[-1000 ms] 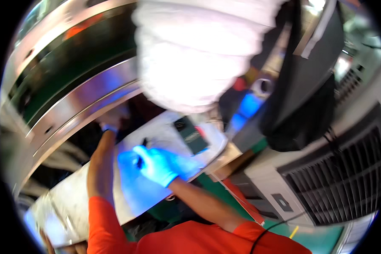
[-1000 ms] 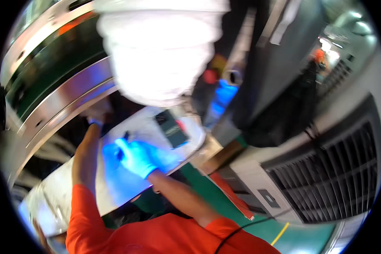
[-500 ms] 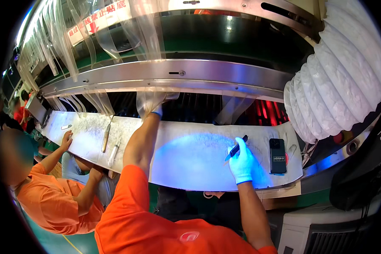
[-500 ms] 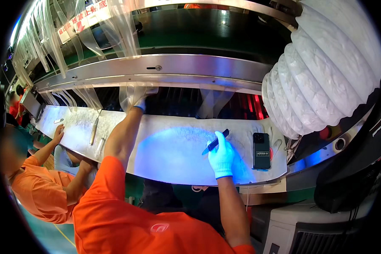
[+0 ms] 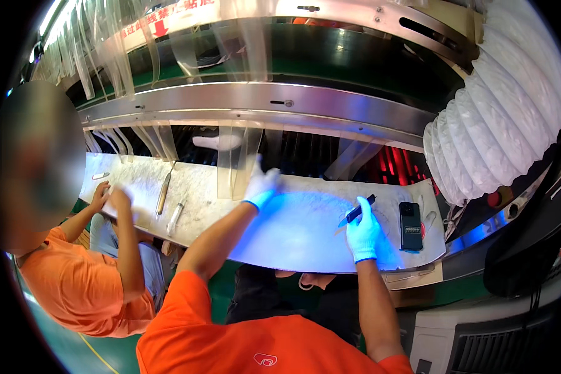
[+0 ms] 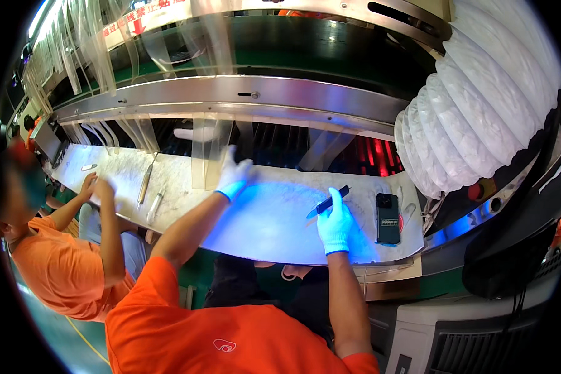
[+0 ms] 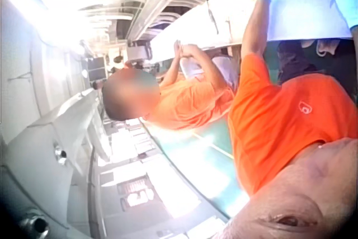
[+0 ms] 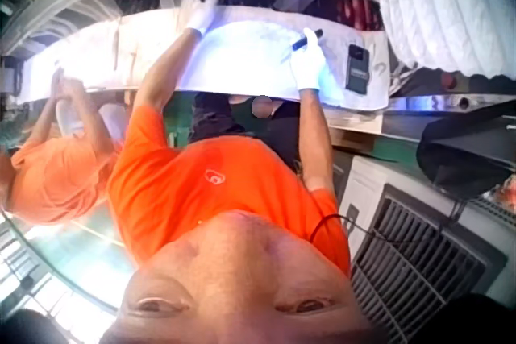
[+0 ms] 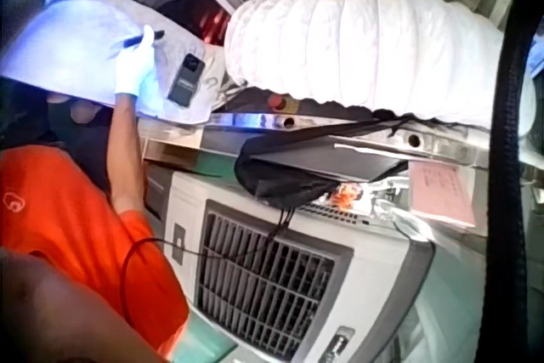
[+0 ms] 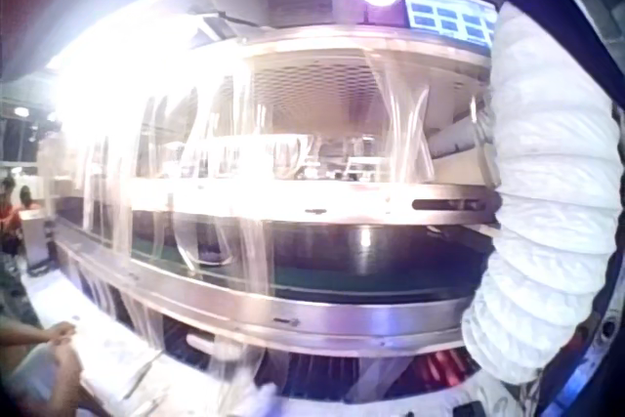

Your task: The person uses a black tool to scrape and clean a white sneaker on a light table. They then pick up a white sneaker and attach a white strap to the heel area, securing it in place.

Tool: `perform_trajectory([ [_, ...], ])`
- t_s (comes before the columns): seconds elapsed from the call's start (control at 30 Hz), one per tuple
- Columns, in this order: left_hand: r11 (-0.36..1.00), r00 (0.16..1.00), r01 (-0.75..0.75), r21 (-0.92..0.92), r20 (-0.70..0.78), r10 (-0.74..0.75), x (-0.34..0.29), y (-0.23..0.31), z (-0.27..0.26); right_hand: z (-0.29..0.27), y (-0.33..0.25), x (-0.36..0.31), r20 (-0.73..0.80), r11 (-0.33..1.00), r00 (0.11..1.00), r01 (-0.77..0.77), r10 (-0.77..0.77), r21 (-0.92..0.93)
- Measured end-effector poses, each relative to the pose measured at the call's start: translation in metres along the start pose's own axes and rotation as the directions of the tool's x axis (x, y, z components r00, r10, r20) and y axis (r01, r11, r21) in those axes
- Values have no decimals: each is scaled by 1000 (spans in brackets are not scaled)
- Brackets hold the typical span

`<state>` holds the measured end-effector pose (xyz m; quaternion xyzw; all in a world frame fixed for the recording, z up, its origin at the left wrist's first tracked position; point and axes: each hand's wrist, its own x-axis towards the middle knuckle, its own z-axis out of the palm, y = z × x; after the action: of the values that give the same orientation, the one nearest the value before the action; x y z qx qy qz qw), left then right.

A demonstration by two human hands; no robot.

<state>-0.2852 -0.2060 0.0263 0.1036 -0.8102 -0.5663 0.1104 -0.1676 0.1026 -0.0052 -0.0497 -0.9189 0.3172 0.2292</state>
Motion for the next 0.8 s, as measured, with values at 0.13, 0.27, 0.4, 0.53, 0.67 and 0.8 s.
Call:
perform_trajectory([
  [0.13,931,939,-338,137,112,325,-47,-8,15,5,-1,0,45,1000,999,18,-18,6],
  [0.27,776,846,-527,347,305,437,-70,-3,15,11,5,-2,16,995,995,97,-97,36],
  [0.4,792,850,-519,321,293,438,-69,0,10,2,-12,-4,24,995,995,94,-95,34],
  [0.53,830,880,-465,306,265,395,-67,-1,12,1,-13,-6,-19,995,997,76,-75,71],
  [0.67,834,884,-458,308,254,392,-64,-5,13,7,1,-5,-109,977,990,107,-87,186],
  [0.8,826,874,-481,294,235,426,-64,-11,15,8,14,-3,-219,920,976,93,-7,382],
])
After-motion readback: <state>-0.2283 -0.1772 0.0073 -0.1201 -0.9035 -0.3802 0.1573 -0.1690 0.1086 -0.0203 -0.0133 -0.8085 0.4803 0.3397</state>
